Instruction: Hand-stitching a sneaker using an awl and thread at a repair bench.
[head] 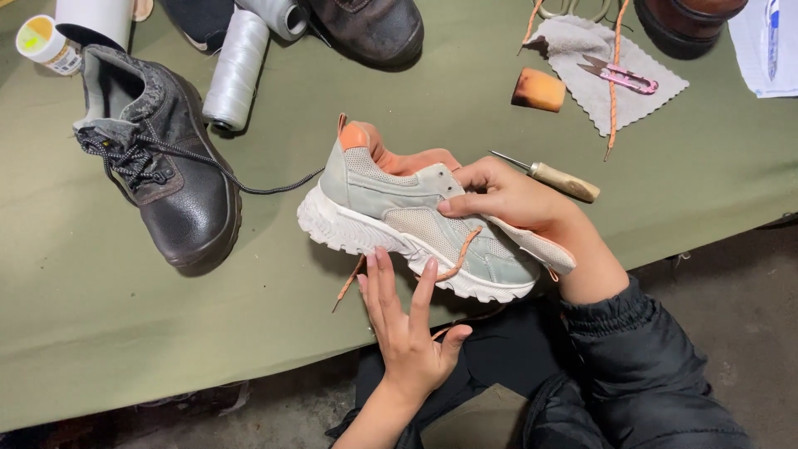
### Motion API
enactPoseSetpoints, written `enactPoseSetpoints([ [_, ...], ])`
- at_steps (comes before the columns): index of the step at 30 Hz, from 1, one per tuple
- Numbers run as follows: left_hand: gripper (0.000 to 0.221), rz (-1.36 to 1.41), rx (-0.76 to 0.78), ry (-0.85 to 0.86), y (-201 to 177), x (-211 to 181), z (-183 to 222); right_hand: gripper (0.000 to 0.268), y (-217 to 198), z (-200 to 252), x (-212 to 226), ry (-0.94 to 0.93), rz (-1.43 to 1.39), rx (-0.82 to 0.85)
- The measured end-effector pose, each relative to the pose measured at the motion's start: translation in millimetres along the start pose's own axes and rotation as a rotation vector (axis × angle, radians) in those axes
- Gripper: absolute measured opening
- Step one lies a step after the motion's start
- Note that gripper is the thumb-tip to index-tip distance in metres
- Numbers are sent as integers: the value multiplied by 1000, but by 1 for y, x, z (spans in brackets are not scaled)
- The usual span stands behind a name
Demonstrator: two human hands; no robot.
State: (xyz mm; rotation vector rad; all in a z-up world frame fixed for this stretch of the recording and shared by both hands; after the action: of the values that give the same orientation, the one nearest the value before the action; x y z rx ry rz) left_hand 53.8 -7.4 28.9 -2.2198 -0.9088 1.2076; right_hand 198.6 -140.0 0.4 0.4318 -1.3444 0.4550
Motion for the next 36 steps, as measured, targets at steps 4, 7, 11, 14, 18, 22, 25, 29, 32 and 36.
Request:
enactPoseSetpoints([
  [4, 76, -4, -50, 8, -3, 5, 0, 24, -1, 0, -1, -16, -19, 0],
  [7, 75, 8, -85, -17, -10, 16, 1, 26, 1, -1, -1, -19, -19, 6],
  [11, 74, 39, -158, -90, -36, 31, -18, 26, 4, -2, -6, 7, -1, 8],
  [14, 79, 199, -160, -245, -51, 65, -37, 24, 3, -3, -6, -16, 46, 27],
  [18, 96, 759, -46, -419, -31, 103, -51, 13, 14, 2, 21, -196, 41, 48],
  [22, 90, 1014, 12, -560, -16, 112, -52, 13, 13, 1, 12, -239, 38, 82],
  [25, 95, 1035, -35, -562, -17, 112, -50, 13, 18, 8, 28, -277, 65, 96],
  [29, 101, 973, -21, -429, -31, 89, -61, 8, 8, 14, 24, -354, 80, 107],
  [32, 106, 903, -8, -339, -41, 78, -60, 8, 3, 22, 29, -394, 84, 109],
  [36, 106, 887, 13, -260, -54, 45, -67, 9, -7, 30, 20, -448, 109, 129],
])
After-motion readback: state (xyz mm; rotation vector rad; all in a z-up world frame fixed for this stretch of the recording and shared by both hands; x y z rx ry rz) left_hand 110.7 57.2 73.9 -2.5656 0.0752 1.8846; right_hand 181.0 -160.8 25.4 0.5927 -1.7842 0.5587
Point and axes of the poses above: each hand's wrist, its own z-axis away from the middle knuckle, its own y-axis out of the palm, x = y × z, the point moved 10 cm from there along -z, towards the middle knuckle, and after that the axes turned 4 degrees about -y, right-handed, at the moved point
